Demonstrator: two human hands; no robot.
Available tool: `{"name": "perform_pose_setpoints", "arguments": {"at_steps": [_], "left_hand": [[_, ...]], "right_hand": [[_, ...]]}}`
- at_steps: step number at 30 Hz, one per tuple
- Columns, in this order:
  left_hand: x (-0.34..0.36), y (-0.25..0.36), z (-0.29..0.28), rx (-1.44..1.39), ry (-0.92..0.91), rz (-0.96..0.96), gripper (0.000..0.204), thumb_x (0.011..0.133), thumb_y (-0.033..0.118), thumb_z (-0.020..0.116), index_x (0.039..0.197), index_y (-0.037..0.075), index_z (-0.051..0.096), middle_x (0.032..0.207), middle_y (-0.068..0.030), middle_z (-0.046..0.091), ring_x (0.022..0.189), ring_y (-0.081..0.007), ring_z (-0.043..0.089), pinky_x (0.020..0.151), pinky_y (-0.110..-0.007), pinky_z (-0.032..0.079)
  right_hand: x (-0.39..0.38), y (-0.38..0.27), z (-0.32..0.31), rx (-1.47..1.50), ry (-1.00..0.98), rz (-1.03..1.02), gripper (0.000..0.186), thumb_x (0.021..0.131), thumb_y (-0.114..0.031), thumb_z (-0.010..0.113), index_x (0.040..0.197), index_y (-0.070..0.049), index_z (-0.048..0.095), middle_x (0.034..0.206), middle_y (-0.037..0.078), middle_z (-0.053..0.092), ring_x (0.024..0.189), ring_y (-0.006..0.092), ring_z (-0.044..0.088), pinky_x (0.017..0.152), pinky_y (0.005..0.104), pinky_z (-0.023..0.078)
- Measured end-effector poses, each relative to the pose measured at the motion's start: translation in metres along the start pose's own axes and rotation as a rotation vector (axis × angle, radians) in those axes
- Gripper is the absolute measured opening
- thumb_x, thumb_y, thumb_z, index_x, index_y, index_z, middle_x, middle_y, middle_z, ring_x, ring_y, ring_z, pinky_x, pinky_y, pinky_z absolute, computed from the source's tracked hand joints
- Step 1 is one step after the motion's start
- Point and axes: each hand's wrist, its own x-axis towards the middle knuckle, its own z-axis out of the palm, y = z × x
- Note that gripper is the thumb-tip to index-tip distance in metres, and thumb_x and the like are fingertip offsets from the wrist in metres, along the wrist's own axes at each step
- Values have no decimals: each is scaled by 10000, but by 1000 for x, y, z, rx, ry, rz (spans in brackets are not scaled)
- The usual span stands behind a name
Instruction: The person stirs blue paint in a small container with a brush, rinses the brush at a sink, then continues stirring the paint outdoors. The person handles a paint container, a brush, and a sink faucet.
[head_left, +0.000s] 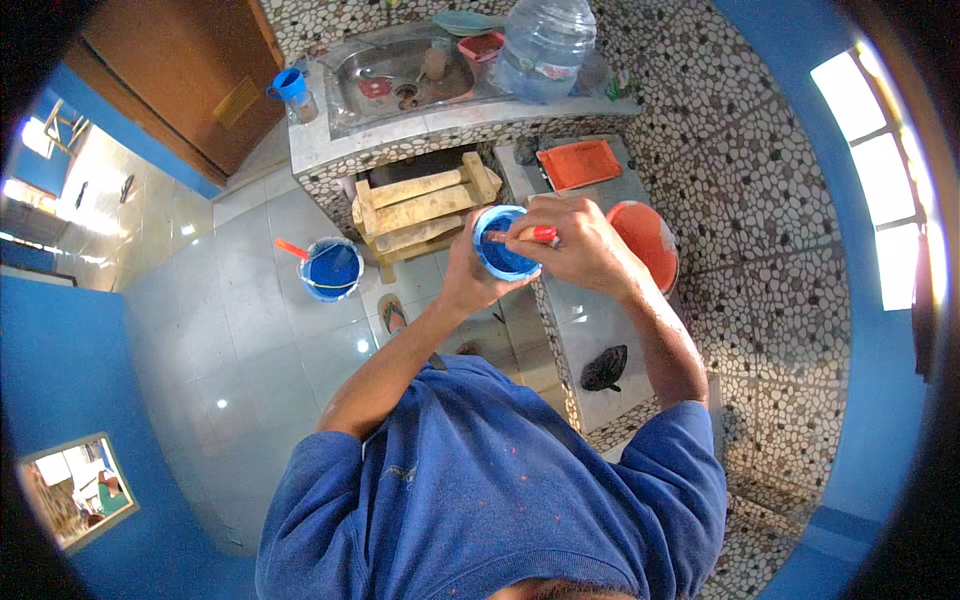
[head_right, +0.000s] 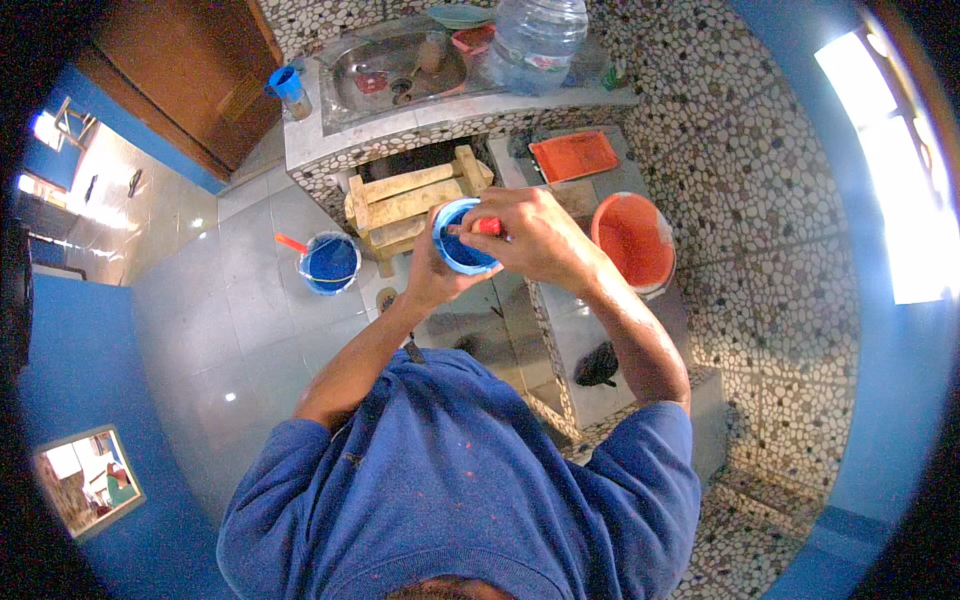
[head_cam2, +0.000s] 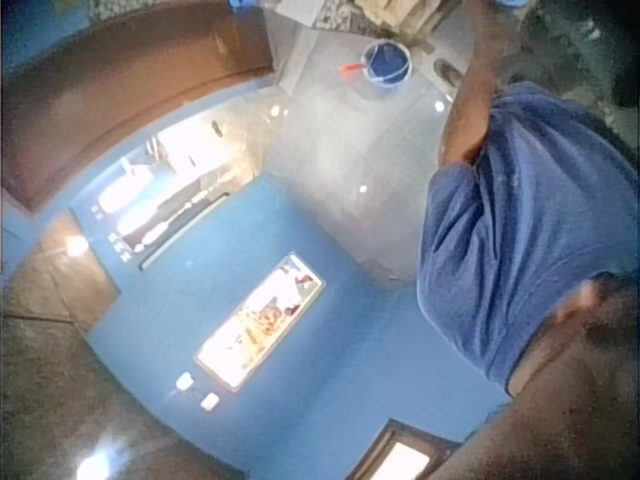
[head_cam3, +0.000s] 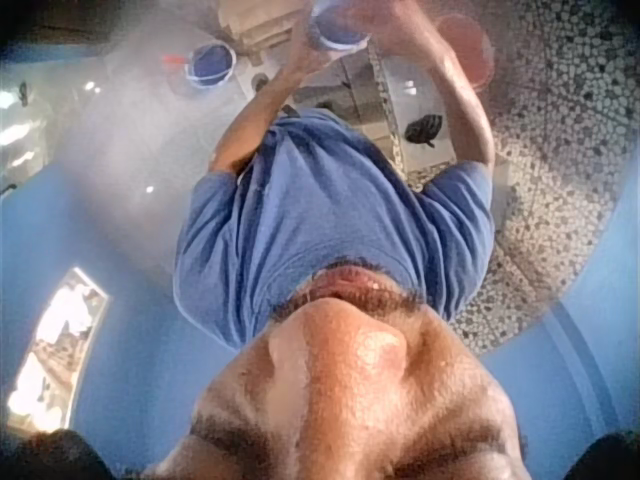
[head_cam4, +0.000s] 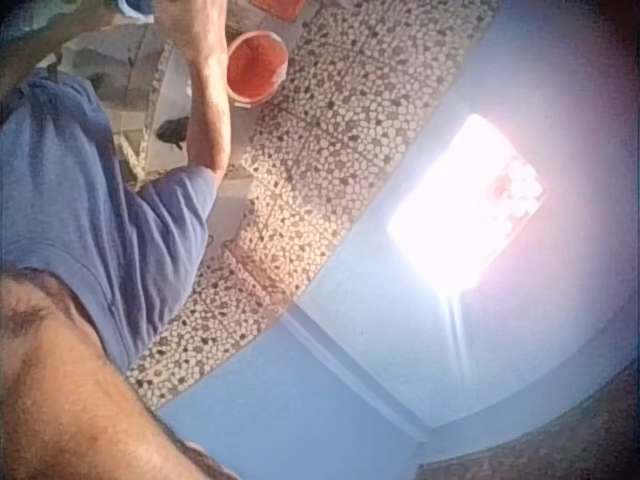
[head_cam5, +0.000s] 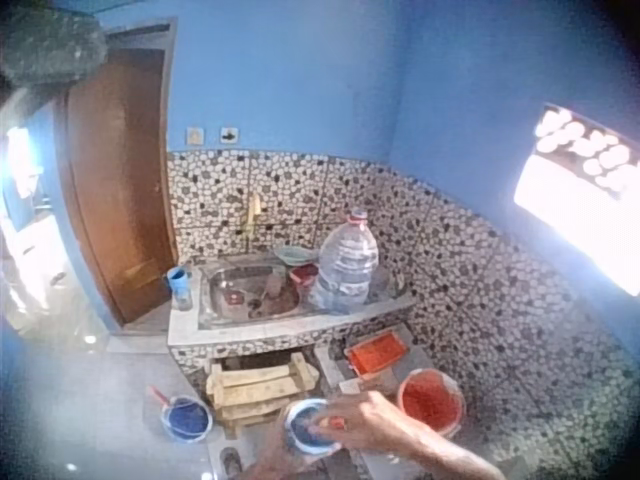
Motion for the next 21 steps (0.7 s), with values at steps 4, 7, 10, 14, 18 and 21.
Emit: {"name": "perform_pose_setpoints", "arguments": {"at_steps": [4, 7, 10, 14, 18, 21], "left_hand": [[-3, 0, 3, -55, -11, -86, 958, 613, 277, 1020, 1375, 74, 475, 1260, -144, 664, 1126, -283, 692, 963, -407, 561], [-5, 2, 2, 64, -13, -125, 960, 612, 300, 1020, 1366, 66, 475, 1242, -145, 673, 1112, -282, 697, 957, -404, 563], [-8, -4, 3, 106, -10, -141, 960, 610, 331, 1019, 1356, 57, 480, 1212, -142, 687, 1098, -281, 703, 942, -403, 564], [-13, -9, 4, 125, -41, -173, 950, 610, 358, 1018, 1341, 51, 494, 1181, -140, 699, 1078, -282, 709, 923, -403, 563], [-14, 4, 5, 159, -17, -85, 914, 629, 355, 1010, 1328, 52, 506, 1177, -142, 700, 1076, -287, 711, 926, -401, 562], [-16, -1, 5, 130, -1, -74, 894, 635, 311, 1010, 1331, 58, 509, 1192, -138, 697, 1085, -275, 708, 937, -401, 563]], "right_hand": [[3, 10, 5, -18, -77, 29, 203, 860, -218, 811, 951, -37, 788, 892, 155, 739, 822, 329, 722, 757, 422, 564], [4, 26, 12, -13, -83, 112, 259, 833, -286, 814, 957, -59, 798, 862, 192, 753, 807, 371, 739, 763, 437, 586], [7, 31, 13, 38, -93, 205, 275, 822, -310, 831, 950, -67, 809, 821, 190, 754, 769, 350, 746, 748, 420, 587], [4, 57, 21, 157, -108, 323, 289, 827, -324, 843, 945, -62, 815, 810, 159, 766, 727, 257, 753, 730, 394, 583], [-3, 59, 17, 208, -64, 343, 267, 848, -308, 839, 941, -59, 815, 805, 108, 779, 718, 167, 739, 712, 367, 578], [-4, 49, 4, 272, -16, 307, 236, 867, -278, 827, 949, -57, 813, 812, 95, 786, 727, 148, 743, 707, 344, 579]]}}
